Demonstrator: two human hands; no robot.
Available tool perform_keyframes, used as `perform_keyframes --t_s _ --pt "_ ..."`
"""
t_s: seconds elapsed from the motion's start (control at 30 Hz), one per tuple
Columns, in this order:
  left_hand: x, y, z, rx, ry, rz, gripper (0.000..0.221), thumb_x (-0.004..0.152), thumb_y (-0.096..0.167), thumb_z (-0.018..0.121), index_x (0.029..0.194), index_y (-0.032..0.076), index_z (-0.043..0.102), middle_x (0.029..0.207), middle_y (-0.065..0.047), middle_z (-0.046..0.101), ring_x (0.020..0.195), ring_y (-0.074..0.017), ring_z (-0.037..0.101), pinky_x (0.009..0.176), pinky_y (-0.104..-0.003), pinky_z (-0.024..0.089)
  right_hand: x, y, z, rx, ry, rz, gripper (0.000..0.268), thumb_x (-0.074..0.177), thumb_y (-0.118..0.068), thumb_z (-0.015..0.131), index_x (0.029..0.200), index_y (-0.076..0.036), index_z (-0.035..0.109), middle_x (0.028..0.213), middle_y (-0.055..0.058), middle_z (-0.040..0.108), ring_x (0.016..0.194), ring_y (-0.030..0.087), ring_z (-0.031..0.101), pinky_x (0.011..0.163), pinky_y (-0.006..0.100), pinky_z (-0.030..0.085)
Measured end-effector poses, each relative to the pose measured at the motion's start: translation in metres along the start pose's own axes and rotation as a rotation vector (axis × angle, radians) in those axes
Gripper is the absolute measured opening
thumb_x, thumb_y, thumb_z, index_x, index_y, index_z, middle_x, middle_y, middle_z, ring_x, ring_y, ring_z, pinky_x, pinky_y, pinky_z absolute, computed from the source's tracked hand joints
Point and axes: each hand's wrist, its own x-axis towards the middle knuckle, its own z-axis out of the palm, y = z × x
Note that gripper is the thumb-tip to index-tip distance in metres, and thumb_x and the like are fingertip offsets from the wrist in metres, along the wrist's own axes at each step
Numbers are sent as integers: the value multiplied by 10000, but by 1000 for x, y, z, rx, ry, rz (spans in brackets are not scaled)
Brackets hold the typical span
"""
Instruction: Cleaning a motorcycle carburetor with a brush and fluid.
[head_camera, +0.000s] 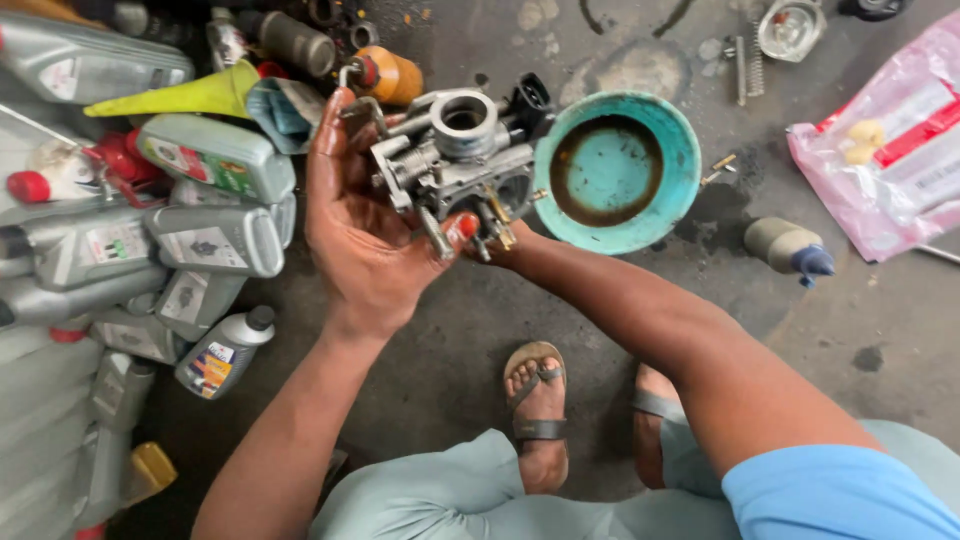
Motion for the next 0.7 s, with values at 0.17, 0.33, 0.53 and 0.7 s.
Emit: perform_keyframes --t_s 0.17,0.33,0.53,0.7 --pt "9 -6 9 -103 -7 7 988 923 91 912 1636 -16 237 1517 -123 471 1359 -192 516 1260 -377 481 -3 25 -43 -184 -45 -62 232 1012 -186 556 1213 -76 595 1260 154 629 1219 333 609 1029 529 516" --pt "-2 -5 14 -165 45 -119 1011 833 34 913 1627 -39 293 1458 -113 532 1359 -202 560 1220 -394 490 -2 11 -64 -261 -88 -176 205 1030 -189 552 1193 -66 568 1251 161 606 1218 346 602 1013 562 516" --pt "-8 -14 10 -274 61 -97 926 863 20 897 1606 -46 347 1369 -117 580 1263 -189 605 1141 -358 528 -100 -14 -135 189 196 -70 341 910 -140 624 1215 -10 546 1343 227 593 1214 372 625 907 440 576" --pt "-1 -31 28 -326 32 -208 824 863 26 853 1541 -48 389 1340 -126 621 1244 -200 640 1131 -374 559 -152 23 -131 499 427 683 246 867 -92 730 1085 -24 640 1111 125 721 1028 287 719 883 397 584"
